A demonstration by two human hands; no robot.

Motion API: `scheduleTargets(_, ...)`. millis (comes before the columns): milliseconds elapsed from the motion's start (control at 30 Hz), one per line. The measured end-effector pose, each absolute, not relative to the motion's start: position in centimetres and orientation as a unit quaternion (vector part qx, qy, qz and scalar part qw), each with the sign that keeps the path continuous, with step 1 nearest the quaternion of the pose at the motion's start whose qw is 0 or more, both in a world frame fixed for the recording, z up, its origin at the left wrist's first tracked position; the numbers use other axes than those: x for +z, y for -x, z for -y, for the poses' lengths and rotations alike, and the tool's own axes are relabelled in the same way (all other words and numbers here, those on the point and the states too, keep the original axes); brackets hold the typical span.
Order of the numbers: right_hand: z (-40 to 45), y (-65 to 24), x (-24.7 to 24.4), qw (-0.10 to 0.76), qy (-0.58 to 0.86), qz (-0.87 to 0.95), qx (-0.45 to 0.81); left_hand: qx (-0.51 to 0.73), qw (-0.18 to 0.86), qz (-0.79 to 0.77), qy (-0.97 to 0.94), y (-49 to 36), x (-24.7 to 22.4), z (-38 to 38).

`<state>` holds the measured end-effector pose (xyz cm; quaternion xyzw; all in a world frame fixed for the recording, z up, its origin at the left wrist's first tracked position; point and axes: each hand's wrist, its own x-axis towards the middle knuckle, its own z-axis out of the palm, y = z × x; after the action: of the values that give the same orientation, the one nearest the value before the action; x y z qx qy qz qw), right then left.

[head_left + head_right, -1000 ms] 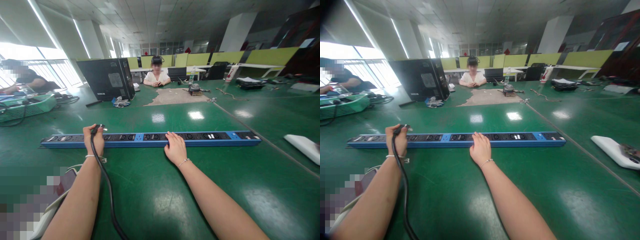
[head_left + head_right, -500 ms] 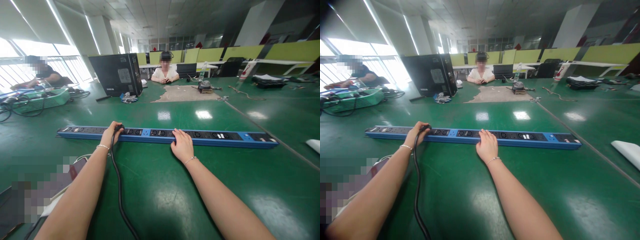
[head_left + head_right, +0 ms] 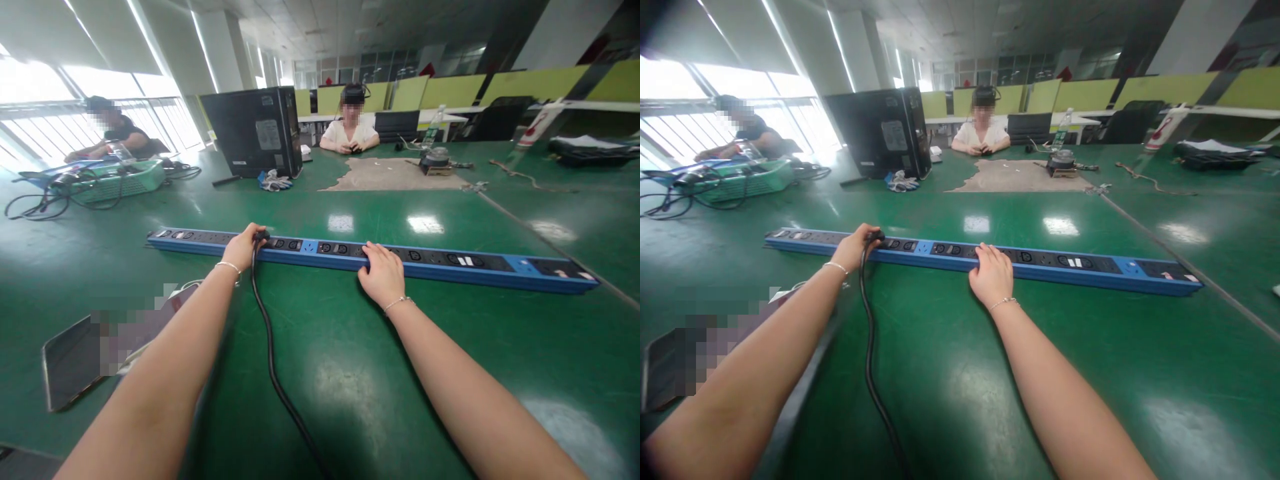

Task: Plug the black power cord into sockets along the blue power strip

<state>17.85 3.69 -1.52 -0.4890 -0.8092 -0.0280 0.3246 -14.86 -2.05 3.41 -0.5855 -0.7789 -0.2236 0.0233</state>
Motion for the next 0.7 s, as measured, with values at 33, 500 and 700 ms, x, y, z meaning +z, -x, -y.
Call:
scheduleTargets(33, -3.7, -17.9, -1.5, 0.324, 0.489, 0.809, -0.030, -0.203, 0.009, 0.784, 0.587, 15.0, 4.0, 2.1)
scheduleTargets(500, -4.0, -18.0, -1.8, 0.313, 0.488, 0.814, -0.043, -0.052, -0.045, 0.855, 0.515, 10.5, 7.8, -0.3)
scheduleTargets(700, -4.0, -18.0, -1.8, 0.310, 0.487, 0.815, -0.042, -0.075, 0.016, 0.863, 0.500, 9.3, 6.1, 0.4)
